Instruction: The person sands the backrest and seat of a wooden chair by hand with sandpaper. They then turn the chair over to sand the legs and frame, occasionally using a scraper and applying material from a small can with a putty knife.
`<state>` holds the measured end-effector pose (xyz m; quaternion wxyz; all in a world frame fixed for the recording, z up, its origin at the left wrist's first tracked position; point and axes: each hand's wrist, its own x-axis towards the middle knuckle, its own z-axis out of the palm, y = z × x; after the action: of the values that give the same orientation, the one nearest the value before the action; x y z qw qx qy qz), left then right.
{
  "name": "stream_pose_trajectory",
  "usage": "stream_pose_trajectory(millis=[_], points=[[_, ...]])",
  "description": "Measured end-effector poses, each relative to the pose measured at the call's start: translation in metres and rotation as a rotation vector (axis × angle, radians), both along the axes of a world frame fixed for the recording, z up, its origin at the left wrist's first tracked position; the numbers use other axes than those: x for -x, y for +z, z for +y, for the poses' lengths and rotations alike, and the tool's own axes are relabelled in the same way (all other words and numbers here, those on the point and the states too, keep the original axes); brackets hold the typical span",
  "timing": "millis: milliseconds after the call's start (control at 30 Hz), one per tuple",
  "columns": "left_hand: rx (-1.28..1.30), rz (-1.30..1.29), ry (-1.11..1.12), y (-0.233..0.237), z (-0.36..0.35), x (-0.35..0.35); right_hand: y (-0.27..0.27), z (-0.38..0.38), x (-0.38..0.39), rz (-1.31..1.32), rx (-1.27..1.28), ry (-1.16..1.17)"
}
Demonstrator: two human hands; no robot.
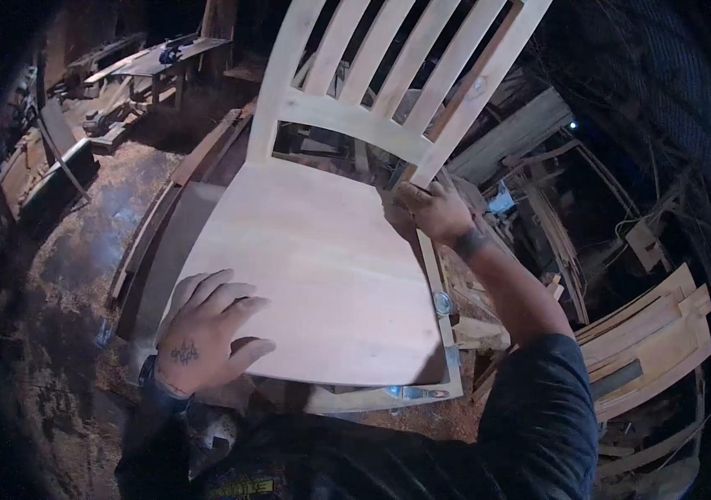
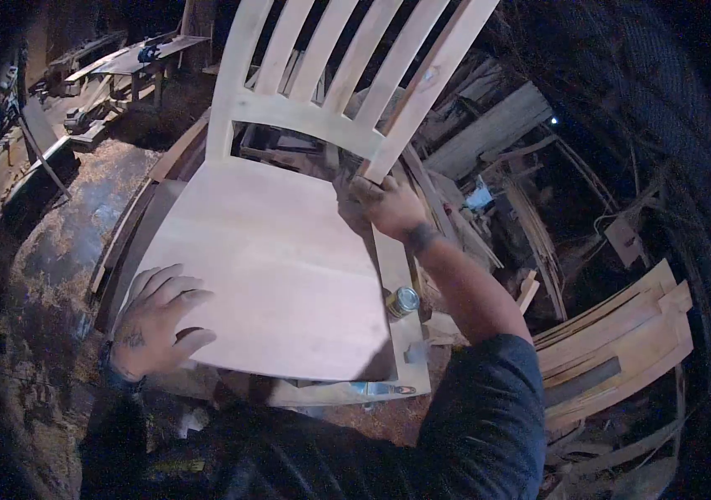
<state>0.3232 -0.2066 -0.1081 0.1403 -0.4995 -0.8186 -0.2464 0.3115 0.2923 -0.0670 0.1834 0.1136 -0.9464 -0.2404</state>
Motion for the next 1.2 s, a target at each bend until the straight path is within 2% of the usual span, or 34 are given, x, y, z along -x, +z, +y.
stream_pose_trajectory(millis=[67, 167, 267, 333, 433, 533, 600, 700, 833, 900, 967, 1067, 1200], points=[[0.025, -0.025, 0.021, 0.000, 0.002, 0.001, 0.017, -0.002, -0.004, 0.100, -0.064, 0.093], [0.063, -0.084, 0.025, -0.002, 0.004, 0.002, 0.022, -0.005, 0.009, 0.114, -0.146, 0.074], [0.094, -0.144, 0.037, 0.001, 0.007, 0.000, 0.016, -0.005, 0.038, 0.021, -0.101, -0.065], [0.105, -0.170, 0.036, 0.005, 0.004, 0.001, 0.023, 0.013, 0.035, -0.027, -0.037, -0.045], [0.105, -0.178, 0.029, 0.007, 0.003, 0.003, 0.058, -0.015, 0.008, -0.151, 0.039, 0.003], [0.132, -0.193, 0.038, 0.001, 0.003, 0.003, 0.032, -0.008, 0.040, -0.242, -0.047, -0.244], [0.103, -0.204, 0.033, 0.007, 0.003, 0.003, 0.029, 0.007, 0.038, -0.194, -0.097, -0.107], [0.083, -0.209, 0.035, 0.008, 0.000, 0.003, 0.042, 0.006, 0.008, -0.114, -0.019, 0.104], [0.079, -0.189, 0.025, 0.008, 0.004, 0.005, 0.041, -0.013, 0.008, -0.067, 0.014, 0.060], [0.092, -0.172, 0.009, 0.009, 0.006, 0.006, 0.029, -0.032, 0.020, -0.041, -0.010, -0.080], [0.088, -0.158, 0.003, 0.009, 0.006, 0.007, 0.019, -0.038, 0.036, -0.066, -0.043, -0.342], [0.078, -0.154, -0.003, 0.008, 0.006, 0.009, 0.031, -0.005, 0.004, 0.007, -0.058, 0.033], [0.059, -0.191, 0.024, 0.012, 0.004, 0.005, 0.033, 0.009, 0.007, 0.033, -0.072, 0.087]])
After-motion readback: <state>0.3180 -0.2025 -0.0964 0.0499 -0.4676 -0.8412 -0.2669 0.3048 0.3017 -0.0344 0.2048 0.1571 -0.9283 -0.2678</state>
